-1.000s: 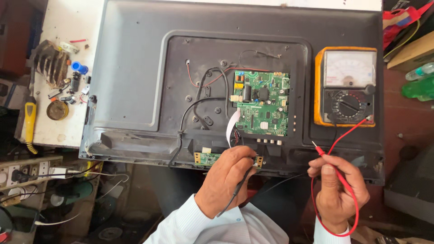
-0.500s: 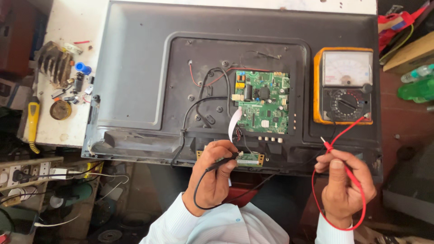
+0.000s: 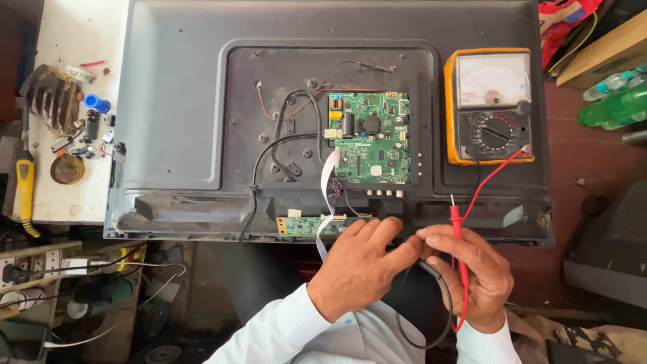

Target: The person uses a multimeter to test points on a circuit board inside a disassembled television. They connect and disconnect a ribbon cable between the main board and a smaller board, then continue probing various components with the multimeter probes.

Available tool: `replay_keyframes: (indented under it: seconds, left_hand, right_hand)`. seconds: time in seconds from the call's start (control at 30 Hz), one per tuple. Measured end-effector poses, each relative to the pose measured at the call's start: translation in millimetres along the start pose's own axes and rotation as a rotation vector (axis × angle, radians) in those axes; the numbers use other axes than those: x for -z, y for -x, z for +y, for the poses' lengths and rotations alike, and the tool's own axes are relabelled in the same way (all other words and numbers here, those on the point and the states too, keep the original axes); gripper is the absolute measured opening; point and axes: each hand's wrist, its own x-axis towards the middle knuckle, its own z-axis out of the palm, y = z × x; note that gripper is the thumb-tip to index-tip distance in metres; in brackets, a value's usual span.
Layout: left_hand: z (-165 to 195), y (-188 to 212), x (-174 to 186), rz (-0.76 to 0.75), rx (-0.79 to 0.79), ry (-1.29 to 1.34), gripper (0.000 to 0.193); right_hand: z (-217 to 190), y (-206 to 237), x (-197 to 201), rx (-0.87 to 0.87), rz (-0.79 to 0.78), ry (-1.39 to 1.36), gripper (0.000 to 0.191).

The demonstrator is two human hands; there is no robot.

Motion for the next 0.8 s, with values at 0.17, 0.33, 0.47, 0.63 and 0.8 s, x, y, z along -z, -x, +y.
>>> replay_keyframes:
  seconds: [0.17,0.33,0.47,0.63,0.8]
  left_hand:
    - [-2,1,-5,-0.002,0.059,-0.001,0.033]
    - [-2,1,-1,0.177,0.110,0.125,0.039]
    - [-11,-3,2,0.330,0.025,0.055,0.038]
    - [-32,-13,-12,0.297,-0.214,-0.154,0.035]
    - [-36,-24,-41,0.312,-0.324,-0.281,0.036]
  right_hand:
    - [-1,0,1,0.029,0.000,0.045,0.025]
    - [4,4,-4,0.001,0.092,-0.038,0.027]
    - [6,8,-3,-0.057,0.221,-0.135,0.044]
    - [15,10,-1,-0.089,0.279,-0.176,0.048]
    - [20,16,0,-0.122,0.273,-0.111,0.046]
